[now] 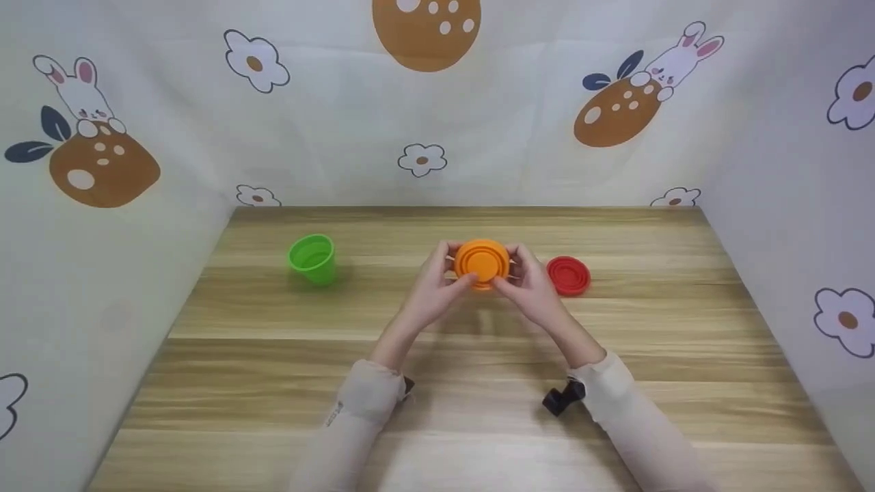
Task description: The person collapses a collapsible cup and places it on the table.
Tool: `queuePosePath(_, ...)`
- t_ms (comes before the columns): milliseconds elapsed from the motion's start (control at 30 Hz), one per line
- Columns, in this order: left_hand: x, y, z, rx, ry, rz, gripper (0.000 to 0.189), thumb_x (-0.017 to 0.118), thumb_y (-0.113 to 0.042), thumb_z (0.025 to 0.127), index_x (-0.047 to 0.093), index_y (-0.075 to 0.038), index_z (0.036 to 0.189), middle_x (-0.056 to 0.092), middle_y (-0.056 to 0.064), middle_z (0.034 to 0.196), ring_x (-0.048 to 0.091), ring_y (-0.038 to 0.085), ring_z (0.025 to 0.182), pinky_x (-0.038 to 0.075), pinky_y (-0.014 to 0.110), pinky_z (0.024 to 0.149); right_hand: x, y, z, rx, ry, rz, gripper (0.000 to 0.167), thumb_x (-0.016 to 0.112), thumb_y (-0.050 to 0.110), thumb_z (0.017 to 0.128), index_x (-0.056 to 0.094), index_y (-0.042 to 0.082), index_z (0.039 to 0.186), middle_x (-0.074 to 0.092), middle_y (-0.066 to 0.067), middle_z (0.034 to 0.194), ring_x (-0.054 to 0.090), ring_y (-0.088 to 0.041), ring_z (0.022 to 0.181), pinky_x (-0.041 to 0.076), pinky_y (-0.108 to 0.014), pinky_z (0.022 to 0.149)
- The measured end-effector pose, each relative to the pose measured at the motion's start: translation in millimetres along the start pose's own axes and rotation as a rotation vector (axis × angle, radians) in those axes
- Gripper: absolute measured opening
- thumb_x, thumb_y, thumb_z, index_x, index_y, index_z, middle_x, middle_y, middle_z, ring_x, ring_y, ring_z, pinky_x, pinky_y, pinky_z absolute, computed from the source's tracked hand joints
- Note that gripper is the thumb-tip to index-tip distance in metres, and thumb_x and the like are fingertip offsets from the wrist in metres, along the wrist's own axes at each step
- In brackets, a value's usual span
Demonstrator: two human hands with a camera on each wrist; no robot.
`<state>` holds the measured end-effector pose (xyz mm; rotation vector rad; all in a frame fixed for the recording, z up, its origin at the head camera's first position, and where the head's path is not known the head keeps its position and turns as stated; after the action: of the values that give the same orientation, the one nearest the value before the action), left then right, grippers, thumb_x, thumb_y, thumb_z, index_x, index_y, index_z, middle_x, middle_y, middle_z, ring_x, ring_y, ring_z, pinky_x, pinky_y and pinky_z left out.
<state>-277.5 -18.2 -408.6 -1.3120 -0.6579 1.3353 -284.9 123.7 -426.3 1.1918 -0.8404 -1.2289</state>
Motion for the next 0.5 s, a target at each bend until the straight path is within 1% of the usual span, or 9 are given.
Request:
queuePosePath(200,-3.2,-2.1,1.0,0.026,-0.029,-0.028,0.042,0.069,-0.014,0.094,0.048,0.002,0.127,0.058,0.020,0.123,0.060,0.029,0.105,0.058,0.038,0.088,-0.1,1.3,0.2,-0.005,0.018,0.020,0.039,0.066,-0.010,0.087,0.048,-0.008,0.121,0.060,-0.008,0.115,0.065,-0.011,0.103,0.057,-0.023,0.088)
queuePosePath(367,-4.6,0.0,1.0,0.018,-0.032,-0.044,0.043,0.069,-0.015,0.093,0.048,0.002,0.127,0.058,0.020,0.123,0.061,0.029,0.105,0.060,0.033,0.084,1.0,1.3,0.1,-0.005,0.038,0.050,0.040,0.067,-0.009,0.087,0.047,-0.009,0.121,0.059,-0.003,0.113,0.065,-0.010,0.101,0.057,-0.022,0.087)
queuePosePath(500,-6.1,1.6,1.5,0.023,-0.038,-0.043,0.044,0.069,-0.015,0.093,0.048,0.003,0.127,0.057,0.021,0.123,0.062,0.030,0.104,0.060,0.038,0.086,1.9,1.3,-0.1,-0.006,0.051,0.072,0.040,0.069,-0.006,0.088,0.048,-0.008,0.121,0.060,-0.001,0.111,0.066,-0.011,0.099,0.058,-0.022,0.085)
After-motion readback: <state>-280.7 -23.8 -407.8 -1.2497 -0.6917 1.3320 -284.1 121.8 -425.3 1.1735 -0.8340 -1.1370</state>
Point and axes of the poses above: each hand's wrist, its own z-axis towards the middle knuckle, its own x-axis out of the palm, y = z × x, the point moved 10 cm from there along z, towards the middle knuckle
